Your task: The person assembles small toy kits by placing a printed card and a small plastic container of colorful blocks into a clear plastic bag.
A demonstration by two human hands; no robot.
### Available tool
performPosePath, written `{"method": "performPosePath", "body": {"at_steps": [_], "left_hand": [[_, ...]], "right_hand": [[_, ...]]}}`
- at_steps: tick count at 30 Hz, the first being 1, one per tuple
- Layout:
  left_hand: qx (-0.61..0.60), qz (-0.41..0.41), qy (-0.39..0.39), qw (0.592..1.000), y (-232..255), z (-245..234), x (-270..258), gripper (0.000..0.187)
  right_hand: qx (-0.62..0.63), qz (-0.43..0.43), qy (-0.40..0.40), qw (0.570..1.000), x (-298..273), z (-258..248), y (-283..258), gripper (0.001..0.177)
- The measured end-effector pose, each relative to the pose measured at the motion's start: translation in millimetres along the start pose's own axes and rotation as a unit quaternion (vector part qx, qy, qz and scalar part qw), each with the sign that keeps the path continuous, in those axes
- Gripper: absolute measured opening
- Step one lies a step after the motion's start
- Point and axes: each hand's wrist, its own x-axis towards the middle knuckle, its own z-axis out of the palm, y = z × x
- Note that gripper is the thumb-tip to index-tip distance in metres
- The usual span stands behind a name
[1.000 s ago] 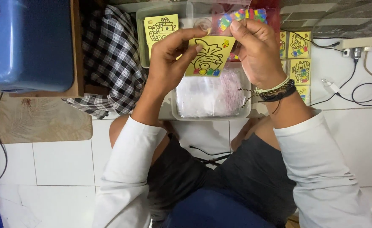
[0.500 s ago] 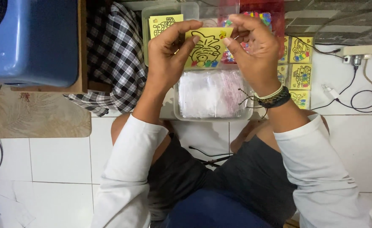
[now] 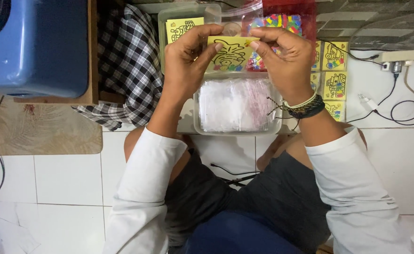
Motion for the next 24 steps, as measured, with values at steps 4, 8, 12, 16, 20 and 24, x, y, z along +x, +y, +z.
{"method": "performPosePath", "body": {"at_steps": [4, 8, 12, 16, 20, 24], "left_hand": [[0.054, 0.013, 0.005, 0.998, 2.9, -2.4, 2.1, 0.023], [0.089, 0.044, 0.001, 0.995, 3.9, -2.9, 3.7, 0.021], [0.121, 0.039, 0.004, 0.992, 1.0, -3.1, 3.8, 0.014], [0.100, 0.008, -0.004, 0.995, -3.8, -5.0, 3.5, 0.010], [0.092, 0.002, -0.017, 0.996, -11.7, -6.6, 4.6, 0.009], [0.004, -0.058, -0.044, 0.997, -6.9, -7.7, 3.2, 0.005]], "right_hand": [[0.011, 0.025, -0.003, 1.000, 0.6, -1.5, -2.8, 0.022], [-0.013, 0.022, 0.000, 1.000, 1.1, -2.7, 1.4, 0.021], [-0.052, 0.010, -0.010, 0.999, 1.8, -3.7, 6.6, 0.014], [-0.069, -0.025, -0.037, 0.997, 5.3, -5.5, 8.0, 0.012], [-0.071, -0.034, -0.057, 0.995, 6.5, -7.7, 7.0, 0.012], [-0.017, 0.051, -0.064, 0.996, 1.5, -6.5, 15.9, 0.008]]}}
